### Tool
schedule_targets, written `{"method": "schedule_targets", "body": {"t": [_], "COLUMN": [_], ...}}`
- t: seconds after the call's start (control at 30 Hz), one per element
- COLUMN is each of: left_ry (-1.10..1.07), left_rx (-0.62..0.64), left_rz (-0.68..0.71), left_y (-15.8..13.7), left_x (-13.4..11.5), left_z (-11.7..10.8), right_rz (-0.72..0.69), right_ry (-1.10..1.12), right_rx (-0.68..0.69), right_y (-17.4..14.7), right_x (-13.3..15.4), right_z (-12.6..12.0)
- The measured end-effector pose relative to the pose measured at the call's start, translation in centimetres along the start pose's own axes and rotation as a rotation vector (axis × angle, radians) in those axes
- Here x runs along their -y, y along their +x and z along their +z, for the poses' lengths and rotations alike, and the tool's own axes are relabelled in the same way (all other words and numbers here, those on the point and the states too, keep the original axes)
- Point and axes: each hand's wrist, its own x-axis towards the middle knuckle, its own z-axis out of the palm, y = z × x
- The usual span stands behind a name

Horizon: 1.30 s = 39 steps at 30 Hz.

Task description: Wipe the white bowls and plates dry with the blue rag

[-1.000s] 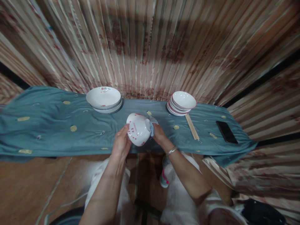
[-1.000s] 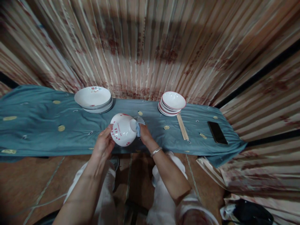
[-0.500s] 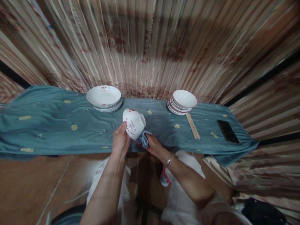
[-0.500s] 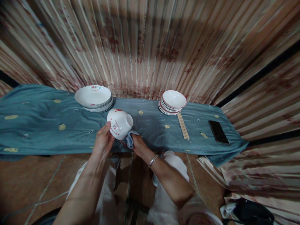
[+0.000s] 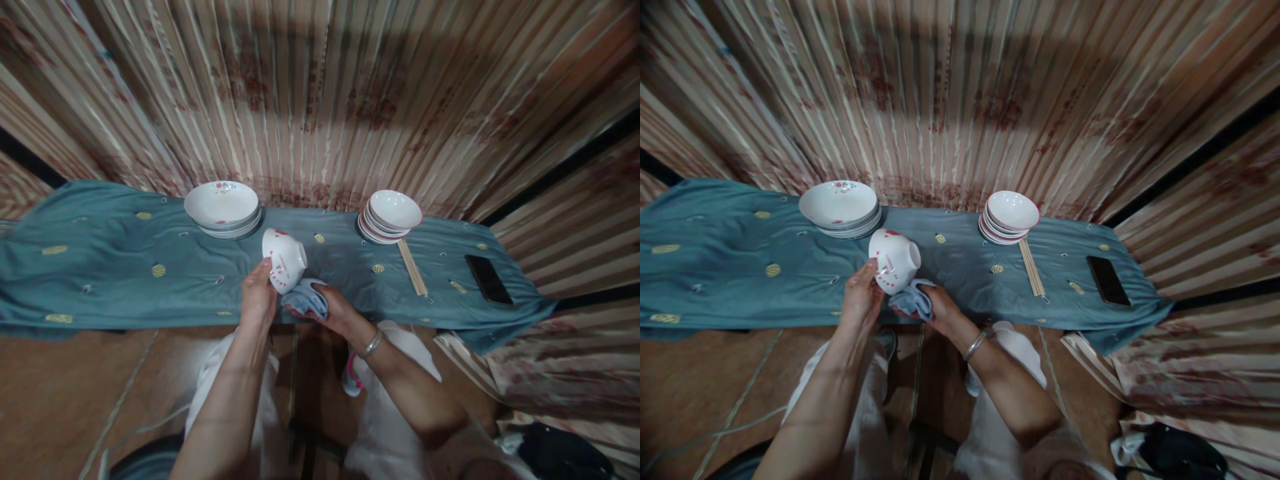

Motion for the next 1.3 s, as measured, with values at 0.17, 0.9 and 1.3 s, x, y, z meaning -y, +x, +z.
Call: {"method": "schedule_targets", "body": {"t": [0.17,0.9,1.3], "left_ry": [0.001,0.006,0.037], "left_rx": [-0.013,0.004,0.009], "left_rz": [-0.024,-0.124,-0.113], "left_y": [0.0,-0.5,-0.4], "left_x": [-0.1,-0.5,0.0], "left_z": [-0.1,-0.2,-0.1], "right_rz": [-0.218,-0.853,-0.901], "right_ry": [-0.125,-1.176,-0.998], "right_rx": [-0.116,-0.316,-0.22], "right_y": [0.0,1.9,0.7], "right_x": [1.6,0.6,0.5], "right_z": [-1.2,-4.9,-3.6]}}
